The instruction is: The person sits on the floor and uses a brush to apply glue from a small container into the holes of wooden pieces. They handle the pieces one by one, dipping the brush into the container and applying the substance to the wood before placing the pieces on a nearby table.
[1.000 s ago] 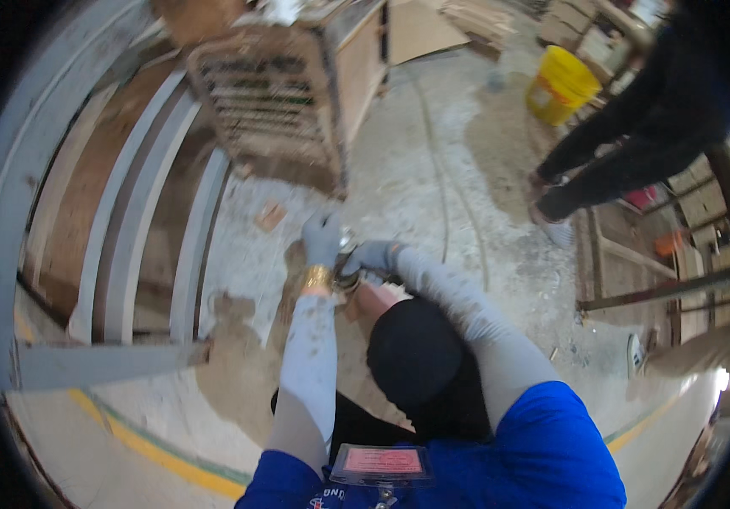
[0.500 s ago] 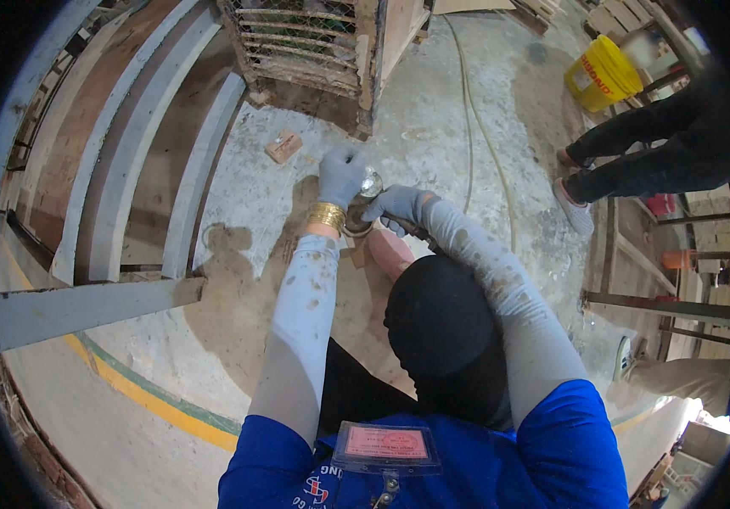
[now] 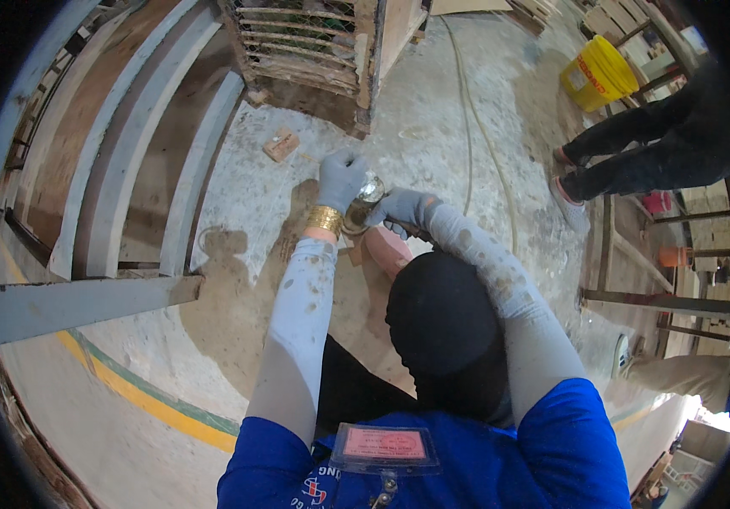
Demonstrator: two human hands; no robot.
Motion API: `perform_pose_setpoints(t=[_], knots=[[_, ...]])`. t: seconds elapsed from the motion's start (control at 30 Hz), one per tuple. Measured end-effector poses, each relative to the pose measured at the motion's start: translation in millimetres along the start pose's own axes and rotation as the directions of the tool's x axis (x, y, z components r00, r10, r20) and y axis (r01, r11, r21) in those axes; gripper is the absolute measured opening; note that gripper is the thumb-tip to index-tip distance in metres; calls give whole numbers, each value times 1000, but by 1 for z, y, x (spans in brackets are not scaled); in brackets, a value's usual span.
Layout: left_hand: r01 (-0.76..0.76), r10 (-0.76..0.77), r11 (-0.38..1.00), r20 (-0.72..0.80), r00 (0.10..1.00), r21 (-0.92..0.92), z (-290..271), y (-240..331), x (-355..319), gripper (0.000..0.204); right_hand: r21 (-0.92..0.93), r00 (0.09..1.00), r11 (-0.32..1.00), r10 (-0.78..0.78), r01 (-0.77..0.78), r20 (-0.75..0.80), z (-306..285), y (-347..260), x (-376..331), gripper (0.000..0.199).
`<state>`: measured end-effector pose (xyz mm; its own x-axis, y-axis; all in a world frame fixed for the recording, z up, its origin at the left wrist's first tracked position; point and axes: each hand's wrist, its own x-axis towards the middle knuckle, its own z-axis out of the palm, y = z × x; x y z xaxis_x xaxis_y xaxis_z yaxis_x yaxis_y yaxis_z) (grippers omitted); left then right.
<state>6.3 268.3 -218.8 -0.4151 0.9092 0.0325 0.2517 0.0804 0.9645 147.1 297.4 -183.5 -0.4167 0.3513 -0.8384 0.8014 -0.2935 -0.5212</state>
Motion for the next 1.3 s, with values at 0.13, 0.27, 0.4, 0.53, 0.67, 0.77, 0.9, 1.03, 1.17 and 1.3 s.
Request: perform_pose_setpoints(t=[0.13, 0.27, 0.4, 0.53, 0.67, 0.77, 0.9, 1.03, 1.17, 1.3], knots=[[-35, 34, 999, -36, 999, -31, 0, 0, 0, 22, 13, 1000, 1000, -21, 21, 4, -1, 3, 3, 26], [-38, 35, 998, -45, 998, -53, -1, 0, 0, 22, 30, 1000, 999, -24, 24, 17, 0, 4, 5, 27], [-26, 25, 1000, -28, 999, -15, -4, -2, 0, 24, -9, 999, 999, -37, 36, -15, 1, 2, 6, 26], [21, -22, 1000, 7, 1000, 16, -1, -2, 0, 26, 12, 1000, 1000, -22, 22, 2, -2, 8, 5, 27], [34, -34, 999, 13, 999, 5, 2, -4, 1, 26, 10, 1000, 1000, -14, 14, 17, -4, 13, 9, 28], [5, -6, 999, 25, 1000, 42, 4, -3, -3, 26, 19, 998, 1000, -9, 8, 67, -8, 21, 12, 28], [-56, 56, 998, 6, 998, 28, 2, -2, -4, 25, -14, 998, 999, -45, 46, 53, -6, 19, 6, 31], [-3, 3, 1000, -1, 1000, -29, 2, -4, -4, 26, -6, 996, 996, -84, 84, 22, -3, 15, 3, 31], [-11, 10, 998, 20, 1000, 58, -5, -7, -1, 27, -3, 997, 997, -80, 80, 20, 0, 8, 2, 29], [-84, 79, 995, -89, 993, -60, -20, -14, -8, 27, -65, 997, 995, -73, 75, 33, 3, 4, 1, 31]])
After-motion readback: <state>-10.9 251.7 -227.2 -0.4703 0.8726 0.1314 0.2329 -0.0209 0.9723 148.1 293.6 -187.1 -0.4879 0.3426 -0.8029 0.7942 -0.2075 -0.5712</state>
